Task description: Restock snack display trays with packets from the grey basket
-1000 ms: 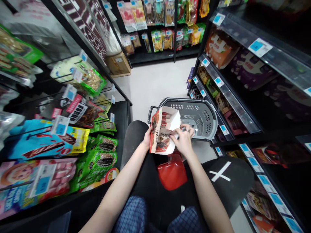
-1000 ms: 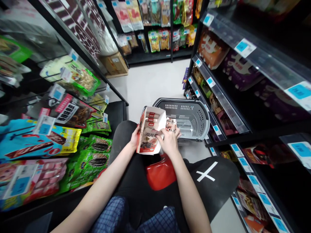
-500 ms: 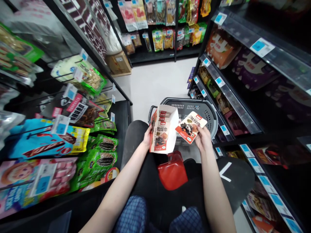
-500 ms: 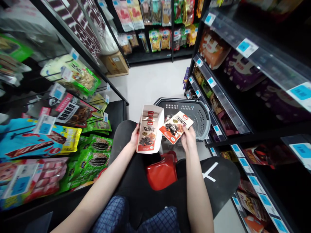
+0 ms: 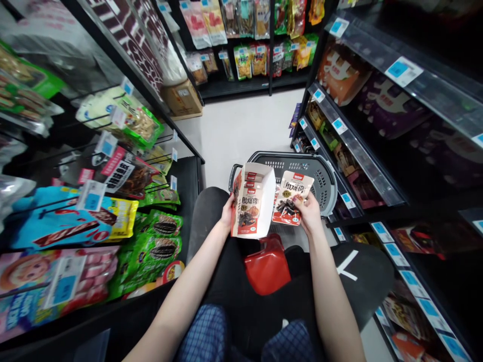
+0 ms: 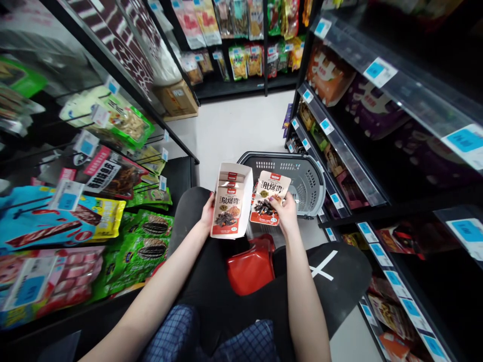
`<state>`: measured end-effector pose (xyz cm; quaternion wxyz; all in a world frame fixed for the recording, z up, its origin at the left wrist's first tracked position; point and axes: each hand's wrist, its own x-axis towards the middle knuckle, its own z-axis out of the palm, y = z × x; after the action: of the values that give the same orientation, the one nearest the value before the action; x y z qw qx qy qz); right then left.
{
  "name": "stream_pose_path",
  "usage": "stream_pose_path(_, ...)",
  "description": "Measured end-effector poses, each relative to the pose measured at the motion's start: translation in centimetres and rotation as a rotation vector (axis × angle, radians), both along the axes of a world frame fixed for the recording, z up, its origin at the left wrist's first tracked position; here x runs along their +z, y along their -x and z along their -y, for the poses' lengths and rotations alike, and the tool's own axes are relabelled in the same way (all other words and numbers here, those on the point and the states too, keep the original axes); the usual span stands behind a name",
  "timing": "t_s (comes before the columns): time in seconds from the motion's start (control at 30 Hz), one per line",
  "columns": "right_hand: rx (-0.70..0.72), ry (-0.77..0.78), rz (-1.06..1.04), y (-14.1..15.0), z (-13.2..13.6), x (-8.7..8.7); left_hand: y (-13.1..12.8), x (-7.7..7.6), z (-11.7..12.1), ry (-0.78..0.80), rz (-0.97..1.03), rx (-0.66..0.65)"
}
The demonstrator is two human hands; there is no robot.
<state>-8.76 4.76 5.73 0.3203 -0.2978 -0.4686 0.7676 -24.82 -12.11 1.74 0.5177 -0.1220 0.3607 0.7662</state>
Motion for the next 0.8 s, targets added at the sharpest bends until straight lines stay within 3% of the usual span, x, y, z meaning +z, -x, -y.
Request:
stream_pose_path(0.2,-0.050,-0.102,0.091,-0.3,-0.4,-0.7,-0.1,0.5,0.0,0.000,-0.008,0.014)
stream_pose_path(0.6,-0.153,0.038,-0.033,-0.4,-0.8,-0.3,-0.1,0.4,-0.1,0.015,-0.006,0.009)
stream_pose_path(0.67,-0.088,0.121,-0.130,-0.7,-0.8,0.1,-0.1,0.3,0.0,0.016,-0.002,0.009)
stream_pose_path(0.8,0.300,0.318,-0.352,-1.4,-1.0,0.7,0.0,0.0,0.1,-0.013,0.001,-0.007)
